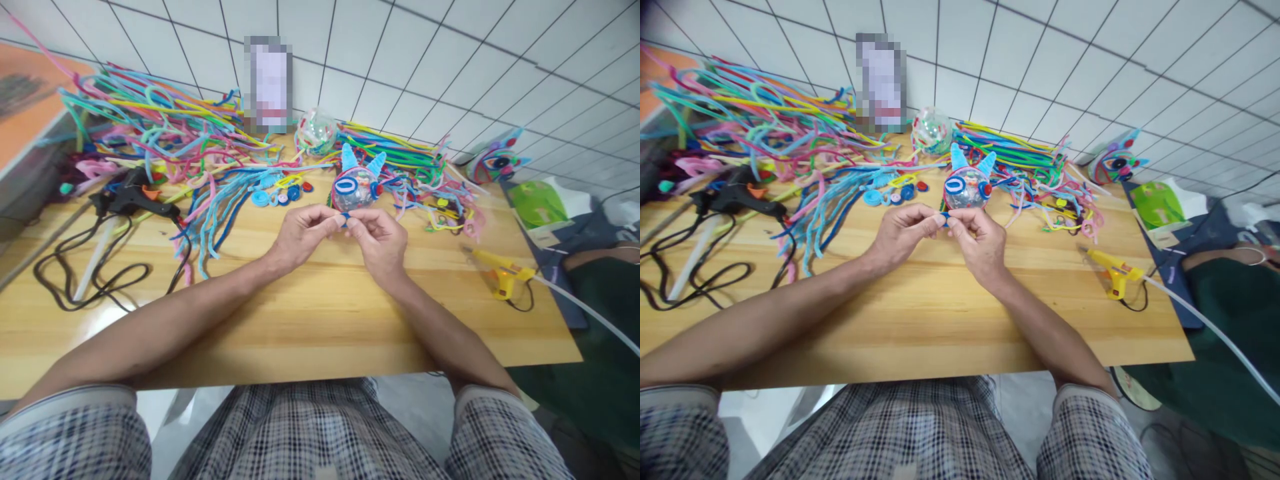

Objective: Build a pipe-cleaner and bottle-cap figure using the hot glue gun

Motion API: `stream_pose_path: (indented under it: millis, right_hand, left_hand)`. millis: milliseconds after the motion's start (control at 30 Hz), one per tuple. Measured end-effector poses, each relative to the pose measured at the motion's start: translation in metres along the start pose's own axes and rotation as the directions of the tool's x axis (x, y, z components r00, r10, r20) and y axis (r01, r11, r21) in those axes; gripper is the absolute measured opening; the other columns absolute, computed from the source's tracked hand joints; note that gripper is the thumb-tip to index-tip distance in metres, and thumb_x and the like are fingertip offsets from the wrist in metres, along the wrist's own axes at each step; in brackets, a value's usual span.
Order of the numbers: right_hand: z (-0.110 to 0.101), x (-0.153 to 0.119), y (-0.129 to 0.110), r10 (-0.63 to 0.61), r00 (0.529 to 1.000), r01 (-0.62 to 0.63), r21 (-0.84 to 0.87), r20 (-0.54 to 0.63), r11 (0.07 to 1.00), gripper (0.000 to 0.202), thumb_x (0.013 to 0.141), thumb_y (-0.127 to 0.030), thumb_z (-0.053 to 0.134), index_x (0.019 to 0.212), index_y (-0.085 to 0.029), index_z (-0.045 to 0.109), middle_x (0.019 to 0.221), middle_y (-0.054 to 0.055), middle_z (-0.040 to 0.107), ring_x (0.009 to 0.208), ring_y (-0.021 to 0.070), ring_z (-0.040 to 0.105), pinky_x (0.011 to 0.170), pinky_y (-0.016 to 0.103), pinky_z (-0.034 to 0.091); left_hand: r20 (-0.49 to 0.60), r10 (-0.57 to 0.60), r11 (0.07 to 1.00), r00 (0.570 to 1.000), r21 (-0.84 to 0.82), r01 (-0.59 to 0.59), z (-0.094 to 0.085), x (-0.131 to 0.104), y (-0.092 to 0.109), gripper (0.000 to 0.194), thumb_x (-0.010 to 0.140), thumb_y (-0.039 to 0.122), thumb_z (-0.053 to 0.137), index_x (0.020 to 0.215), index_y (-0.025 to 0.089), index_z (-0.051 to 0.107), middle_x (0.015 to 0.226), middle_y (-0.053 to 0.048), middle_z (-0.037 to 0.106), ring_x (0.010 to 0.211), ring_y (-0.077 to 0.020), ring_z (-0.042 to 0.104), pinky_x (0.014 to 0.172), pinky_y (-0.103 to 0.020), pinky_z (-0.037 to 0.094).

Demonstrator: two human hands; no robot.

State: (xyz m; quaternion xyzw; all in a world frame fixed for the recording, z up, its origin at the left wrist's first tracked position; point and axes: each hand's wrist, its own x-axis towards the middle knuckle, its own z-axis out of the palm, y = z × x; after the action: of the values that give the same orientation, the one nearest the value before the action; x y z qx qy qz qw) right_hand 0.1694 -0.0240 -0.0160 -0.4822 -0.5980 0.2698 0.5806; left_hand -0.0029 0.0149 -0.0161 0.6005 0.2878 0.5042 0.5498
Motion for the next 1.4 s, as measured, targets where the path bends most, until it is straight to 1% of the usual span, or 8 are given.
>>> stream_pose_path:
  millis: [233, 400, 500, 667, 800, 1067, 1233, 1400]
  right_hand:
    - [-0.008, 0.008, -0.006, -0.01, 0.994, 0.016, -0.054, 0.108, 0.998, 0.01, 0.095, -0.034, 0.076, 0.098, -0.024, 0.074, 0.083, -0.002, 0.079, 0.069, 0.0125, 0.074, 0.067, 0.028, 0.06]
    - [-0.007, 0.009, -0.005, 0.0, 0.992, 0.006, -0.052, 0.126, 0.999, 0.014, 0.095, -0.034, 0.076, 0.105, -0.025, 0.073, 0.092, -0.001, 0.081, 0.072, 0.0127, 0.075, 0.068, 0.028, 0.063]
    - [-0.007, 0.008, -0.005, -0.009, 0.992, 0.019, -0.08, 0.124, 0.997, 0.009, 0.095, -0.031, 0.073, 0.102, -0.025, 0.074, 0.089, -0.002, 0.08, 0.071, 0.0124, 0.074, 0.07, 0.028, 0.063]
    - [-0.011, 0.01, -0.006, 0.0, 0.99, 0.02, -0.136, 0.143, 0.991, 0.007, 0.095, -0.029, 0.072, 0.099, -0.024, 0.075, 0.087, -0.002, 0.08, 0.07, 0.013, 0.073, 0.071, 0.029, 0.062]
    - [-0.012, 0.011, -0.006, -0.036, 0.988, 0.059, -0.152, 0.154, 0.987, 0.005, 0.094, -0.026, 0.072, 0.097, -0.024, 0.075, 0.082, -0.003, 0.078, 0.071, 0.0135, 0.073, 0.073, 0.03, 0.061]
    - [-0.011, 0.006, -0.001, -0.062, 0.986, 0.096, -0.223, 0.157, 0.97, 0.006, 0.096, -0.028, 0.07, 0.097, -0.026, 0.076, 0.083, -0.002, 0.08, 0.073, 0.0154, 0.074, 0.076, 0.032, 0.063]
    - [-0.013, 0.009, -0.001, -0.061, 0.982, 0.11, -0.28, 0.179, 0.954, 0.006, 0.095, -0.027, 0.07, 0.096, -0.026, 0.075, 0.086, -0.002, 0.081, 0.076, 0.0152, 0.074, 0.078, 0.031, 0.062]
    - [-0.016, 0.013, -0.003, -0.081, 0.978, 0.137, -0.296, 0.195, 0.945, 0.006, 0.094, -0.027, 0.07, 0.099, -0.026, 0.074, 0.09, -0.001, 0.082, 0.079, 0.0159, 0.077, 0.079, 0.03, 0.063]
  left_hand:
    - [0.156, -0.012, 1.0, 0.988, -0.018, 0.015, -0.008, 0.009, 0.003, 0.049, 0.088, 0.064, 0.08, 0.083, 0.016, 0.071, 0.072, 0.0, 0.069, 0.061, -0.009, 0.056, 0.06, -0.021, 0.047]
    - [0.129, -0.005, 1.0, 0.992, 0.001, 0.005, -0.008, 0.008, 0.001, 0.05, 0.088, 0.064, 0.081, 0.082, 0.016, 0.071, 0.07, 0.0, 0.068, 0.06, -0.0088, 0.055, 0.059, -0.021, 0.047]
    - [0.124, 0.003, 1.0, 0.992, 0.003, -0.003, -0.008, 0.008, -0.002, 0.047, 0.089, 0.062, 0.081, 0.083, 0.016, 0.072, 0.07, 0.001, 0.068, 0.06, -0.0086, 0.055, 0.059, -0.02, 0.046]
    - [0.188, -0.039, 0.998, 0.981, 0.047, 0.031, -0.014, 0.013, 0.001, 0.037, 0.091, 0.052, 0.08, 0.082, 0.016, 0.073, 0.073, -0.001, 0.07, 0.061, -0.009, 0.057, 0.061, -0.021, 0.048]
    - [0.234, -0.072, 0.994, 0.97, 0.102, 0.049, -0.018, 0.016, 0.005, 0.033, 0.092, 0.047, 0.077, 0.08, 0.016, 0.072, 0.074, -0.002, 0.072, 0.062, -0.0096, 0.059, 0.062, -0.022, 0.049]
    - [0.28, -0.067, 0.989, 0.958, 0.144, 0.027, -0.024, 0.018, 0.005, 0.039, 0.091, 0.051, 0.08, 0.076, 0.016, 0.071, 0.069, -0.002, 0.072, 0.06, -0.0101, 0.059, 0.06, -0.022, 0.047]
    - [0.263, -0.076, 0.985, 0.962, 0.167, 0.032, -0.023, 0.018, 0.002, 0.031, 0.091, 0.044, 0.077, 0.078, 0.016, 0.073, 0.07, -0.002, 0.072, 0.06, -0.01, 0.061, 0.061, -0.022, 0.048]
    - [0.283, -0.037, 0.978, 0.958, 0.205, -0.023, -0.023, 0.018, 0.002, 0.028, 0.096, 0.04, 0.07, 0.081, 0.017, 0.075, 0.07, -0.001, 0.072, 0.061, -0.0104, 0.062, 0.063, -0.022, 0.049]
